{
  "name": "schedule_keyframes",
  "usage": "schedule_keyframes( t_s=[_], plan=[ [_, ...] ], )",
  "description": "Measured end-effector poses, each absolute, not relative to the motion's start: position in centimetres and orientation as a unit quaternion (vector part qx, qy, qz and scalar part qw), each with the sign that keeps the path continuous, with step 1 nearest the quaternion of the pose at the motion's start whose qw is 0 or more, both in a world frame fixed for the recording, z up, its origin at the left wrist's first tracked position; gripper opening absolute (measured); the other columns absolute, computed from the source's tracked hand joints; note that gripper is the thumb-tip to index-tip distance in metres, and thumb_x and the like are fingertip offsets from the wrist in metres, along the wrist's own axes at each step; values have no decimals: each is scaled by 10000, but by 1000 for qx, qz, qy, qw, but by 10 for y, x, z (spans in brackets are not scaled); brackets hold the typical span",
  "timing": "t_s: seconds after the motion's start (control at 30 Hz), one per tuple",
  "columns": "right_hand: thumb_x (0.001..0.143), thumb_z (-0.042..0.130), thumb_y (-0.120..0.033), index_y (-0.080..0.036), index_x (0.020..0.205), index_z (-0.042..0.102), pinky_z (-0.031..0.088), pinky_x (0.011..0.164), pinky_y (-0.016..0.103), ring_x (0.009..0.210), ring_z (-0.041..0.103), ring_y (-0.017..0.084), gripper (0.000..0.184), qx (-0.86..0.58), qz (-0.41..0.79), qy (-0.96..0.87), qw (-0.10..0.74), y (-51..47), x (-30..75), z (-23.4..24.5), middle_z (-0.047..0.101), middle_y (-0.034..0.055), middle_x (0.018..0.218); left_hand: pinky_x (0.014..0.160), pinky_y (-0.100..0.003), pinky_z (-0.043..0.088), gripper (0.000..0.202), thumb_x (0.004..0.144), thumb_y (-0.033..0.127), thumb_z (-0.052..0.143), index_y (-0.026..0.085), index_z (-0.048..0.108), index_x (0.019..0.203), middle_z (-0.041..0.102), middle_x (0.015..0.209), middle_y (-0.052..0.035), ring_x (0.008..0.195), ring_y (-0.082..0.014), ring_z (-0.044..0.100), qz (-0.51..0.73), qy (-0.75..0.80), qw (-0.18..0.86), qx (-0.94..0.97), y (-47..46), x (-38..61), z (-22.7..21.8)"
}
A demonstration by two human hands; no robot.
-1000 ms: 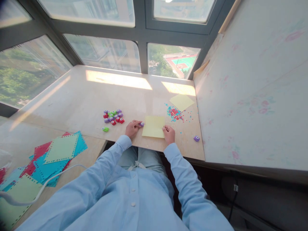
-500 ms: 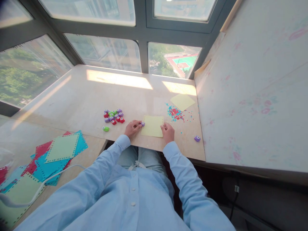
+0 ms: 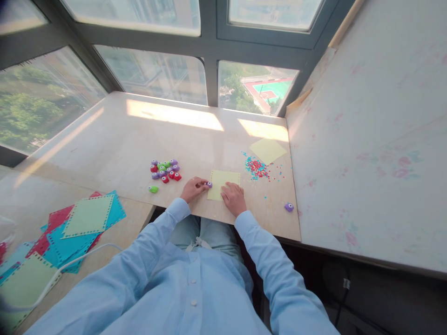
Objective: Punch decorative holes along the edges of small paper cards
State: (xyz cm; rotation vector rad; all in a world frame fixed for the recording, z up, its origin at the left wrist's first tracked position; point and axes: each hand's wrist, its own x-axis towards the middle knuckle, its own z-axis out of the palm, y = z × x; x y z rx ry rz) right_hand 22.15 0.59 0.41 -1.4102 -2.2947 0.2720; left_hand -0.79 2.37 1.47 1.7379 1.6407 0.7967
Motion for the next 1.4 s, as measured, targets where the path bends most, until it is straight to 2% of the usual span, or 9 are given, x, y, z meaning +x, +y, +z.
schedule_keyframes(
  t_s=[0.13,0.33,0.5,0.83,1.07,1.4],
  plan=[
    [945,494,-303,-240,1161,666,340,977,403,1226,486,261,284,-505,94,-830,218,4,223,4,605,106,1305,771,-307,518,227,793,292,684,230,761,997,688,903,-47,815,-170,627,306,590,310,679,21,-15,12],
    [955,482,-314,-245,1163,660,347,975,393,1218,494,254,282,-502,83,-831,225,3,223,5,614,100,1291,763,-299,510,235,809,249,672,219,755,1027,672,867,-46,808,-171,620,313,598,306,672,22,-10,13],
    [958,476,-314,-247,1161,660,351,977,394,1221,493,253,282,-505,86,-829,224,2,222,7,614,102,1290,727,-294,503,239,831,241,654,229,749,1050,674,912,-45,738,-158,611,296,628,297,655,24,-4,16],
    [961,469,-314,-242,1175,658,346,997,399,1233,485,256,294,-507,102,-826,225,1,221,10,606,110,1297,722,-295,492,270,871,270,613,247,729,1113,678,963,-46,730,-157,606,274,637,283,662,25,1,24],
    [953,502,-291,-233,1160,659,358,984,398,1221,498,249,266,-504,96,-826,233,1,222,10,612,102,1289,775,-318,496,250,855,280,631,214,734,1073,669,946,-62,866,-189,607,315,581,320,679,18,-11,19],
    [950,517,-286,-232,1155,656,362,976,396,1217,504,249,254,-503,90,-827,234,0,221,11,615,102,1286,778,-320,479,233,868,293,634,216,735,1064,664,908,-55,841,-185,594,318,587,294,684,17,-7,19]
  ],
)
